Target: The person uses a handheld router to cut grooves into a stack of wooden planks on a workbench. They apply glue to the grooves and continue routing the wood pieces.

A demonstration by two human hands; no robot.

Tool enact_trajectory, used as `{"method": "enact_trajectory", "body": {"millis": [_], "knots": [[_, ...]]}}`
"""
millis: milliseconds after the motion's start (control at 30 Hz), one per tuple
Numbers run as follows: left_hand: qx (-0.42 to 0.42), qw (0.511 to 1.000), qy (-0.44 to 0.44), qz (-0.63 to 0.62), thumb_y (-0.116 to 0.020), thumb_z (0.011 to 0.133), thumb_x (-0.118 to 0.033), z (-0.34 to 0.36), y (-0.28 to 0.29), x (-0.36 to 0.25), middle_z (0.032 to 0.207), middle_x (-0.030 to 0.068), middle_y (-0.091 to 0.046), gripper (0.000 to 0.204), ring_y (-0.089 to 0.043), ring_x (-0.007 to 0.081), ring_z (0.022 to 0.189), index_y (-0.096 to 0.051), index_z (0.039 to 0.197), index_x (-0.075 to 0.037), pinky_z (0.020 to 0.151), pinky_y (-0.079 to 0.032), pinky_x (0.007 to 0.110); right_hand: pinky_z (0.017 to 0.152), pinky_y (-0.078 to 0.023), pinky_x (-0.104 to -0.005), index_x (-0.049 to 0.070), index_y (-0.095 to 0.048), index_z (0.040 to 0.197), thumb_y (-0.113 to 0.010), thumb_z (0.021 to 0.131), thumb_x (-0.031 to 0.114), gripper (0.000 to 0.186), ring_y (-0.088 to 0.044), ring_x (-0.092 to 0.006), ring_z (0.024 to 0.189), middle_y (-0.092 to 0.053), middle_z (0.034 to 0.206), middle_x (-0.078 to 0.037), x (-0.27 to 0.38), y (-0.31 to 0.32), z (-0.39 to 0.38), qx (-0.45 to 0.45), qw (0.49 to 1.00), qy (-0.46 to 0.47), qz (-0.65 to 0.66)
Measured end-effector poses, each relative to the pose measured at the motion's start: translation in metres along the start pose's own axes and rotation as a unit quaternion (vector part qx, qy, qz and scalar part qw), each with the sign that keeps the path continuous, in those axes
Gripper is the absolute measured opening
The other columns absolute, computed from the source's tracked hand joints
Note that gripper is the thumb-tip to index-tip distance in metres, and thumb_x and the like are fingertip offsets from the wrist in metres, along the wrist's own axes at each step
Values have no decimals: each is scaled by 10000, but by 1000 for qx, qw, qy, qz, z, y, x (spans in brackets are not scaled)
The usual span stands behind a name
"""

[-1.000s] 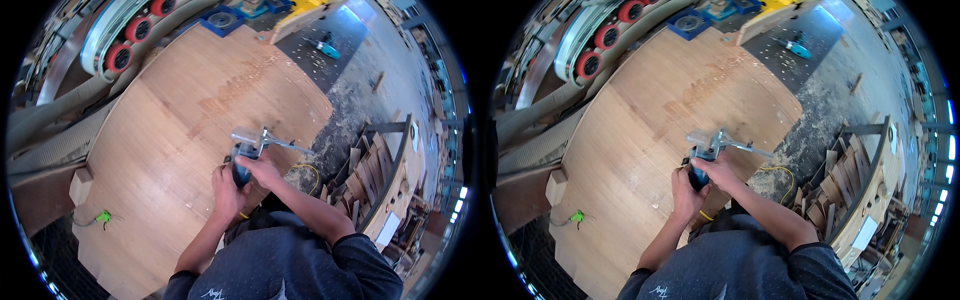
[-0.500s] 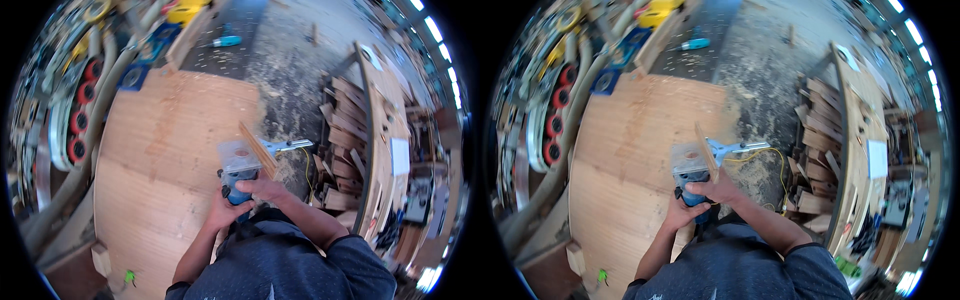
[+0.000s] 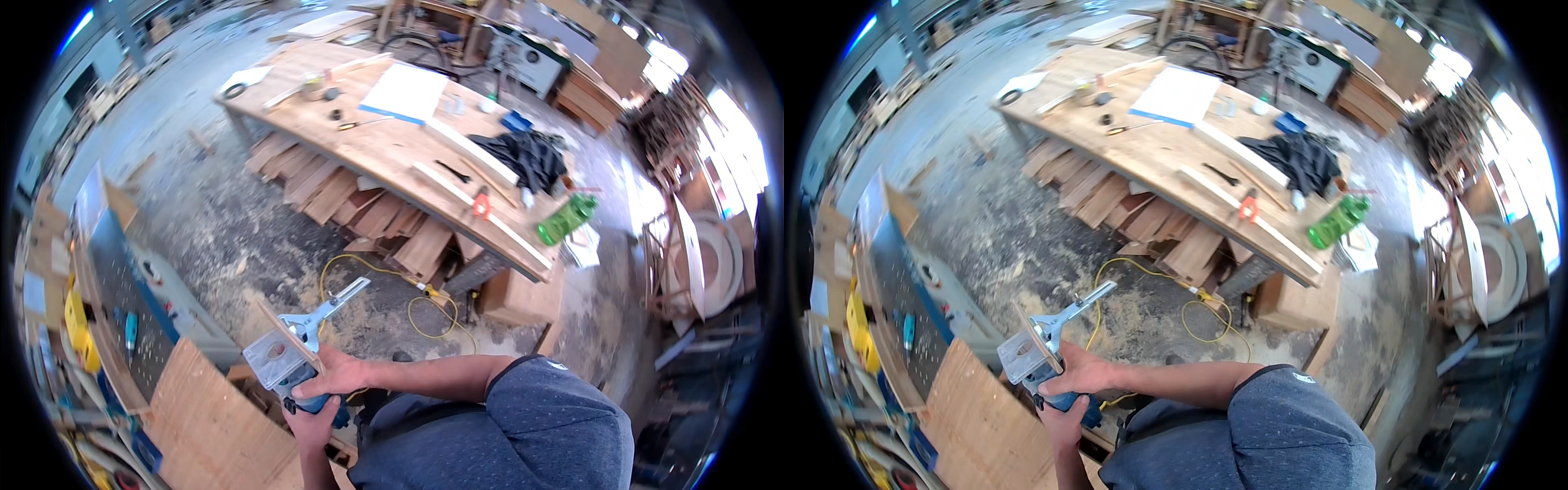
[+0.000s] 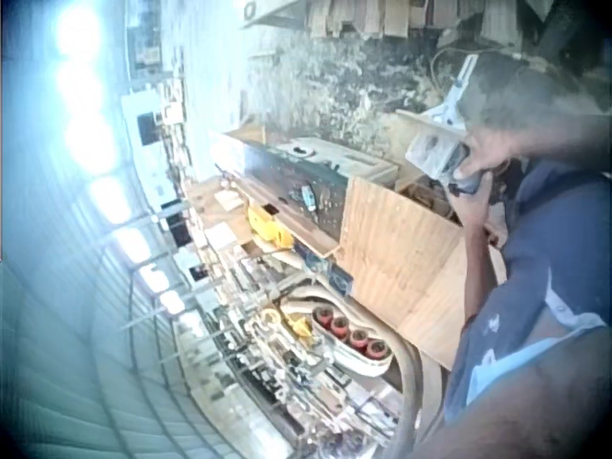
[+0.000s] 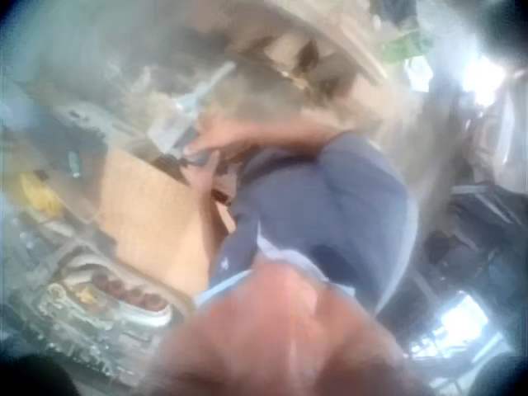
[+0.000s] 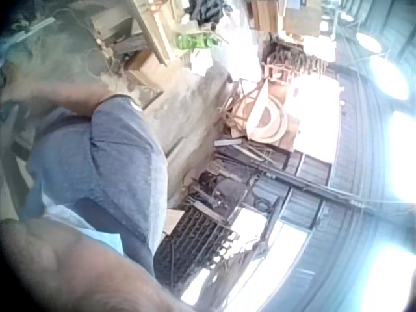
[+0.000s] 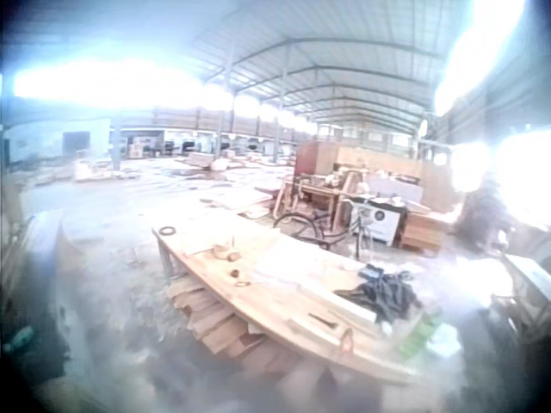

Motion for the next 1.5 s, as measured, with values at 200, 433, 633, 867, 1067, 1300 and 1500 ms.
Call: {"method": "enact_trajectory", "body": {"millis": [200, 433, 633, 867, 1067, 1300, 1500], "knots": [[112, 991, -22, 77, -899, 731, -92, 27, -85, -7, 1184, 104, -688, 628, -673, 208, 1055, -597, 1271, 16, 951, -546, 381, 1105, -459, -419, -28, -398, 1503, -843, 812, 291, 881, -569, -263, 1270, -600, 1344, -195, 32, 81, -65, -115, 992, 46, -8], [189, 978, -61, 58, -902, 726, -96, 25, -211, -21, 1211, 120, -685, 662, -679, 247, 1075, -597, 1302, 20, 976, -546, 411, 1046, -483, -423, -57, -437, 1443, -873, 769, 328, 890, -598, -316, 1212, -609, 1302, -244, 54, 159, -158, -264, 954, 126, -66], [371, 919, -23, 133, -907, 761, -110, 10, -288, -33, 1266, 147, -665, 708, -685, 240, 1086, -568, 1368, 27, 932, -570, 400, 1085, -476, -398, -25, -352, 1529, -881, 790, 270, 956, -584, -273, 1251, -610, 1355, -196, 51, 192, -233, -367, 915, 163, -34], [427, 896, 5, 117, -955, 731, -199, 3, -308, -30, 1185, 114, -722, 643, -708, 213, 1050, -642, 1248, 19, 925, -572, 388, 1120, -461, -361, 36, -286, 1613, -851, 844, 119, 957, -538, -178, 1303, -583, 1403, -106, 58, 189, -253, -383, 890, 247, 22], [401, 898, -23, 177, -946, 665, -322, 34, -268, -38, 1199, 201, -712, 824, -708, 307, 1117, -571, 1301, 44, 953, -553, 421, 1155, -426, -389, -15, -414, 1493, -928, 761, 186, 917, -569, -224, 1310, -603, 1383, -136, 19, 181, -220, -390, 915, 77, -68], [326, 916, -56, 228, -905, 697, -370, 65, -204, -47, 1329, 260, -639, 1037, -637, 407, 1266, -383, 1504, 21, 1027, -521, 466, 1151, -434, -398, 14, -494, 1442, -933, 733, 114, 840, -595, -222, 1302, -625, 1400, -109, 49, 141, -134, -325, 934, 133, -69], [281, 949, -105, 97, -902, 737, -276, 93, -188, -53, 1434, 238, -584, 1092, -612, 320, 1323, -287, 1585, 32, 1069, -497, 401, 1089, -469, -370, 4, -570, 1397, -813, 736, 69, 706, -630, -205, 1214, -662, 1314, -99, 70, 144, -85, -287, 940, 128, -129]]}}
Point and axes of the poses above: each hand's wrist, its own z-axis towards the middle knuckle, its own y-axis out of the back of the hand, x = y × z, the point moved 7 cm from there along z, towards the middle knuckle
